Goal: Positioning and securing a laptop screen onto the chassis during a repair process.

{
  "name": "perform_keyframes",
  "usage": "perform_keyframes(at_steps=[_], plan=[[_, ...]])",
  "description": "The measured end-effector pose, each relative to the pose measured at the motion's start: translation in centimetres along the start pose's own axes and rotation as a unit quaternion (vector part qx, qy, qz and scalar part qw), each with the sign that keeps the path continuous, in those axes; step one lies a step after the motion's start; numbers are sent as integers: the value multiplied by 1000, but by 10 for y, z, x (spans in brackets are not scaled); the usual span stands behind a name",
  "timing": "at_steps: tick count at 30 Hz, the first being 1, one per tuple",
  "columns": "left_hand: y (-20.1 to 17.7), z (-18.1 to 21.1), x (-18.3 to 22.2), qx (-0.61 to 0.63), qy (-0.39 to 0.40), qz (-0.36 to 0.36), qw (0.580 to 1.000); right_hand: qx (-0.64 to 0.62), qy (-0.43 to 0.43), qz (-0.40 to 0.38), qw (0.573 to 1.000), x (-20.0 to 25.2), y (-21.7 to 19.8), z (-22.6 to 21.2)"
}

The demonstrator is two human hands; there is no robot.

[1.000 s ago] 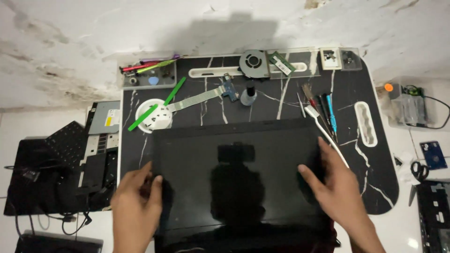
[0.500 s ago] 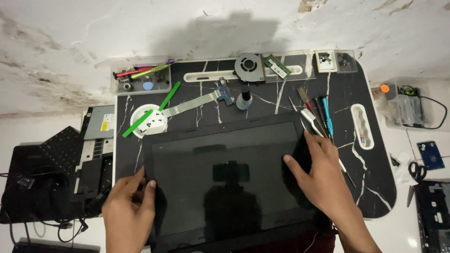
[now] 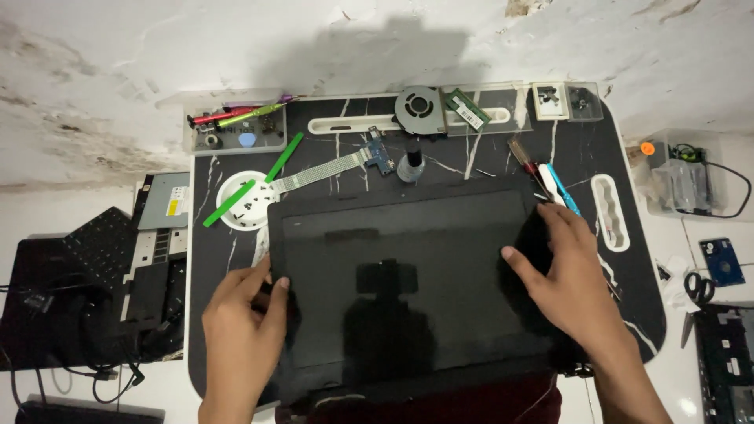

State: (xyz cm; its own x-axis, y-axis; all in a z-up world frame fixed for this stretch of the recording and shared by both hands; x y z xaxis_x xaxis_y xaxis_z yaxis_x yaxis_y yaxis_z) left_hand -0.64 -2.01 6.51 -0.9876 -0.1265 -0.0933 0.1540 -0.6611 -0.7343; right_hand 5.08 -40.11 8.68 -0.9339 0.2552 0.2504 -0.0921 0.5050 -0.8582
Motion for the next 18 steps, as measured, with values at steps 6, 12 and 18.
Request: perform_keyframes(at_steps=[6,12,18], plan=[[-1,6,0,-17,-64,-44,997,19,82,-29,996,4,-8,-2],[-1,1,11,-69,-47,-23,996,23,86,-4,996,18,3,14],[6,1,5,-124,4,-24,992,11,79,13,997,19,8,16]])
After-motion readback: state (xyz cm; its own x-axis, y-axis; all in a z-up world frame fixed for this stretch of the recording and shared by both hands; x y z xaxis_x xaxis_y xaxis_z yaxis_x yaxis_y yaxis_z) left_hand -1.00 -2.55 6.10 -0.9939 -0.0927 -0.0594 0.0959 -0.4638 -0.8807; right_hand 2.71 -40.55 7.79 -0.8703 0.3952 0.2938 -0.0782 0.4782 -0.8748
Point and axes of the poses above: each hand's wrist, its own x-axis away from the middle knuckle, its own y-axis out of the palm, z = x × y, the point moved 2 cm from there along -x, towards the middle knuckle, and after that the axes turned 13 degrees about y, right-handed, at the moved point
